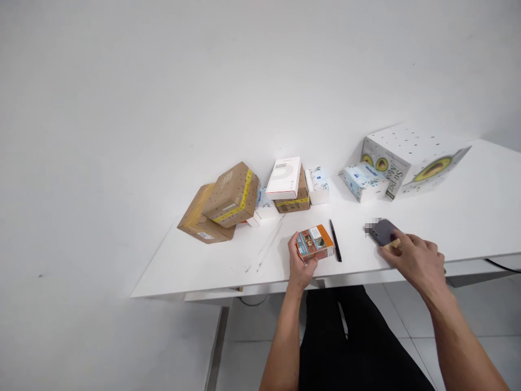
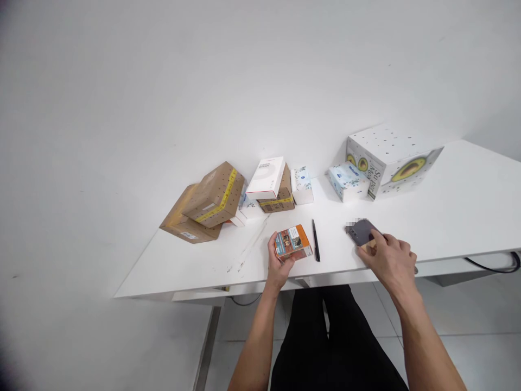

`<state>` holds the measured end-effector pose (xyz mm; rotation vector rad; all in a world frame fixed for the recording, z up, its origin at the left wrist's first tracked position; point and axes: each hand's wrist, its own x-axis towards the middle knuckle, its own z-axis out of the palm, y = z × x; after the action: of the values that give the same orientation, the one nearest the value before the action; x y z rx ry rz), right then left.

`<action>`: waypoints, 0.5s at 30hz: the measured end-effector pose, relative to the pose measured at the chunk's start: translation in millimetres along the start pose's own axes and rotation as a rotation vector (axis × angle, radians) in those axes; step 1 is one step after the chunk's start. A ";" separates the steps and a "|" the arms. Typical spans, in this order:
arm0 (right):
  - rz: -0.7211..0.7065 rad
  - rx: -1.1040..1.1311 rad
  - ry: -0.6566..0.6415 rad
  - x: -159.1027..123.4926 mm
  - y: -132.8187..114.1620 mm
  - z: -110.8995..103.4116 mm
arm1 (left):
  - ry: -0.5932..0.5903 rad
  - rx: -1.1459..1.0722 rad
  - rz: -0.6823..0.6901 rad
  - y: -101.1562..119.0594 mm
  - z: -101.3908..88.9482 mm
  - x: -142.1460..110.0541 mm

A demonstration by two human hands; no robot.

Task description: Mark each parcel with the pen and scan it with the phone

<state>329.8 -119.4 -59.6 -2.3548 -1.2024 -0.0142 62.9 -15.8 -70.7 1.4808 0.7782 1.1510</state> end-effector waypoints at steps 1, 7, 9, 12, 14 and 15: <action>0.021 0.060 0.002 -2.2 -1.4 -3.5 | -0.001 -0.006 -0.010 0.6 -0.1 -0.2; 0.338 0.934 -0.124 -24.8 -18.9 -31.8 | 0.023 -0.012 -0.051 4.5 1.3 1.0; 0.395 1.325 -0.246 -37.4 -36.9 -38.9 | 0.019 -0.037 -0.066 5.8 2.1 1.4; 0.517 1.770 -0.490 -59.5 -72.0 -43.6 | 0.000 -0.063 -0.083 6.2 1.9 1.5; 0.592 1.915 -0.692 -73.3 -94.7 -43.3 | -0.002 -0.050 -0.081 5.6 1.0 1.4; 0.617 1.956 -0.778 -78.9 -104.6 -42.6 | 0.000 -0.046 -0.084 5.4 0.6 1.4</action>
<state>210.6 -146.3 4.0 -0.7025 -0.1517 1.5417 63.4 -16.0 -65.1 1.3973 0.8015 1.0993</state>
